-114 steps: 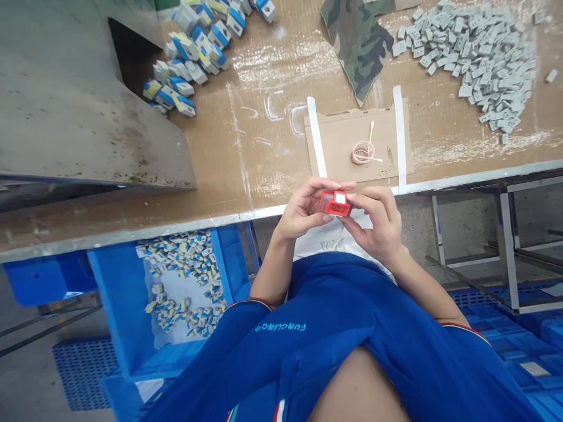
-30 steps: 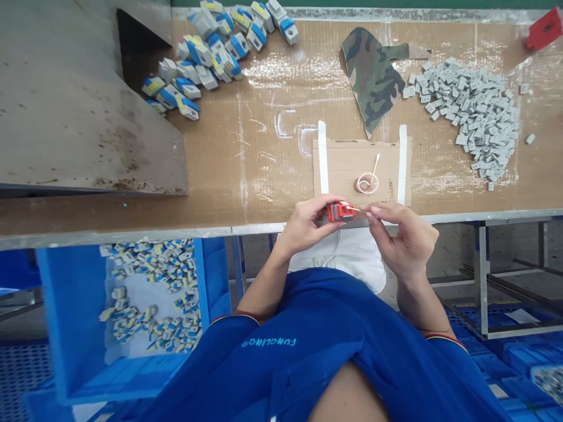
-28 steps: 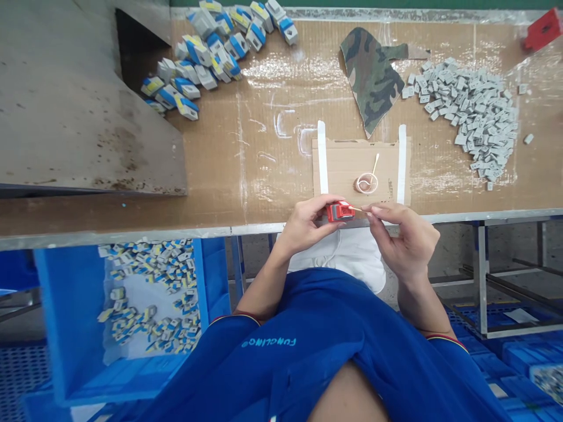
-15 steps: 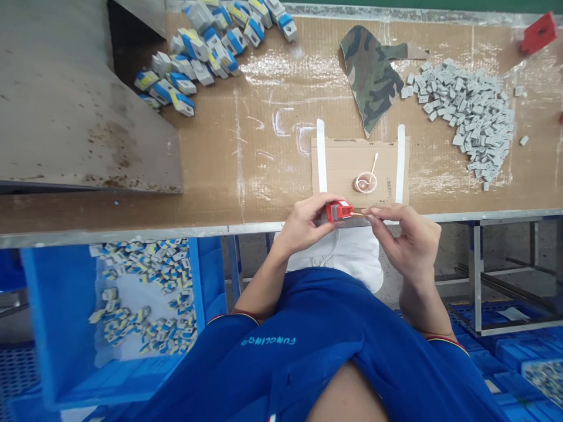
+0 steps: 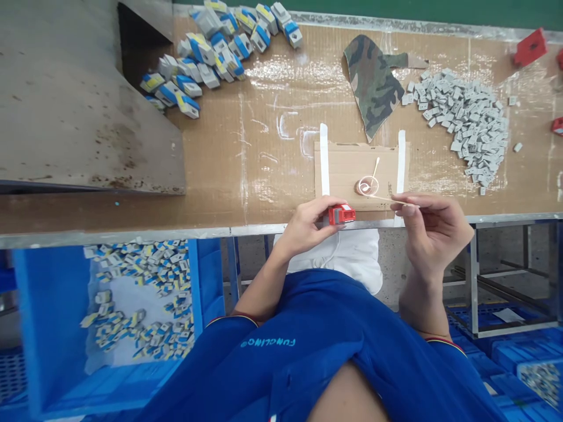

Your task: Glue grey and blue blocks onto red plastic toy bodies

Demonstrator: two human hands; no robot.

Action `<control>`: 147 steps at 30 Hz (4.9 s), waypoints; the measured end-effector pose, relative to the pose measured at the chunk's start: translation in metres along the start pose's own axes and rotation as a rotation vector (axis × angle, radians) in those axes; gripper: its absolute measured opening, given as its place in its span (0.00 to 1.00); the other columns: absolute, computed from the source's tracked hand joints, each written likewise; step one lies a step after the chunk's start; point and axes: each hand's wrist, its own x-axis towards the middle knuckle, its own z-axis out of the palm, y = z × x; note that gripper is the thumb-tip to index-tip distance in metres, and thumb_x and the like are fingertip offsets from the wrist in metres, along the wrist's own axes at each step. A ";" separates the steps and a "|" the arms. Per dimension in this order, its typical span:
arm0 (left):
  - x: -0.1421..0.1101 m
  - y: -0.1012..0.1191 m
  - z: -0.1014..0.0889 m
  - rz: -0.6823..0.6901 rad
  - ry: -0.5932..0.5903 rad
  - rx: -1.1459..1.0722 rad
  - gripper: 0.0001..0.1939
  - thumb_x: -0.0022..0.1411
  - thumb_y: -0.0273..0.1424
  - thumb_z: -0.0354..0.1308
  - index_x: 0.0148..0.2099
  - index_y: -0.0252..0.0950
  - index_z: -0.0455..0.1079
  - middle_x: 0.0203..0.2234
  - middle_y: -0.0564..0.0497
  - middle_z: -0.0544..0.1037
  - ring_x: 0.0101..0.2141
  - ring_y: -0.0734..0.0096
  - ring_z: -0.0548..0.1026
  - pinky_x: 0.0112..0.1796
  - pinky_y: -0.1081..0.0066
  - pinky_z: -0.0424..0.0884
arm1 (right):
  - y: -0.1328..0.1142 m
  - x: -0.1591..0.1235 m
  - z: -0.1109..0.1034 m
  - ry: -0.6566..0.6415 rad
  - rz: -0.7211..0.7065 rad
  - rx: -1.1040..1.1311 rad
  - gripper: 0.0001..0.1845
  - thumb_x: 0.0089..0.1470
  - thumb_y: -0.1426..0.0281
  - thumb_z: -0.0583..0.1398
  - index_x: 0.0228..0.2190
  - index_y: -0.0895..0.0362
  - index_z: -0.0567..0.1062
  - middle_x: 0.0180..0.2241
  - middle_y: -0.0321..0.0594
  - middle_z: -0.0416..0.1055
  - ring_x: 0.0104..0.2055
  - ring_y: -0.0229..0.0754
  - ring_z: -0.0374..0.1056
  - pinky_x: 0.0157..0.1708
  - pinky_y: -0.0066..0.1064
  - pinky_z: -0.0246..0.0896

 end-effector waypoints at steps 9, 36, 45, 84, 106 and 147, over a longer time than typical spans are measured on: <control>-0.003 -0.002 -0.002 -0.036 -0.006 -0.004 0.20 0.65 0.35 0.68 0.57 0.36 0.75 0.46 0.44 0.84 0.42 0.66 0.82 0.41 0.70 0.78 | 0.036 0.012 0.017 -0.081 -0.111 -0.204 0.04 0.65 0.68 0.65 0.35 0.53 0.79 0.44 0.44 0.82 0.46 0.43 0.79 0.32 0.29 0.73; -0.005 -0.004 -0.002 -0.043 -0.010 -0.098 0.22 0.65 0.40 0.68 0.57 0.35 0.76 0.44 0.42 0.85 0.42 0.64 0.84 0.43 0.68 0.81 | 0.133 0.179 -0.019 -0.440 -0.054 -1.010 0.11 0.56 0.74 0.57 0.38 0.56 0.78 0.40 0.53 0.76 0.46 0.58 0.72 0.53 0.54 0.66; -0.007 -0.005 -0.002 -0.078 -0.023 -0.115 0.23 0.65 0.38 0.69 0.59 0.37 0.76 0.46 0.42 0.85 0.43 0.62 0.84 0.44 0.67 0.81 | 0.105 0.141 -0.039 -0.436 -0.109 -0.991 0.11 0.61 0.70 0.54 0.39 0.55 0.76 0.41 0.52 0.76 0.43 0.54 0.72 0.46 0.46 0.67; 0.000 0.003 -0.008 -0.139 -0.117 -0.300 0.25 0.63 0.40 0.71 0.59 0.36 0.77 0.46 0.43 0.84 0.44 0.64 0.83 0.46 0.69 0.80 | -0.009 -0.038 0.009 -0.254 0.223 -0.003 0.04 0.63 0.66 0.66 0.39 0.44 0.83 0.37 0.38 0.81 0.40 0.48 0.78 0.36 0.42 0.76; -0.003 0.001 -0.006 -0.126 -0.079 -0.391 0.23 0.65 0.38 0.70 0.59 0.37 0.76 0.46 0.44 0.85 0.46 0.65 0.84 0.49 0.68 0.80 | 0.020 -0.011 -0.017 -0.058 0.213 -0.237 0.03 0.61 0.63 0.67 0.36 0.47 0.81 0.35 0.38 0.82 0.37 0.47 0.77 0.38 0.44 0.76; -0.007 0.018 -0.013 -0.083 0.156 -0.718 0.24 0.62 0.40 0.72 0.57 0.36 0.75 0.41 0.46 0.83 0.41 0.67 0.83 0.43 0.70 0.80 | -0.063 0.125 0.046 -0.783 0.323 0.198 0.19 0.51 0.59 0.75 0.41 0.54 0.81 0.39 0.39 0.81 0.42 0.40 0.78 0.45 0.34 0.75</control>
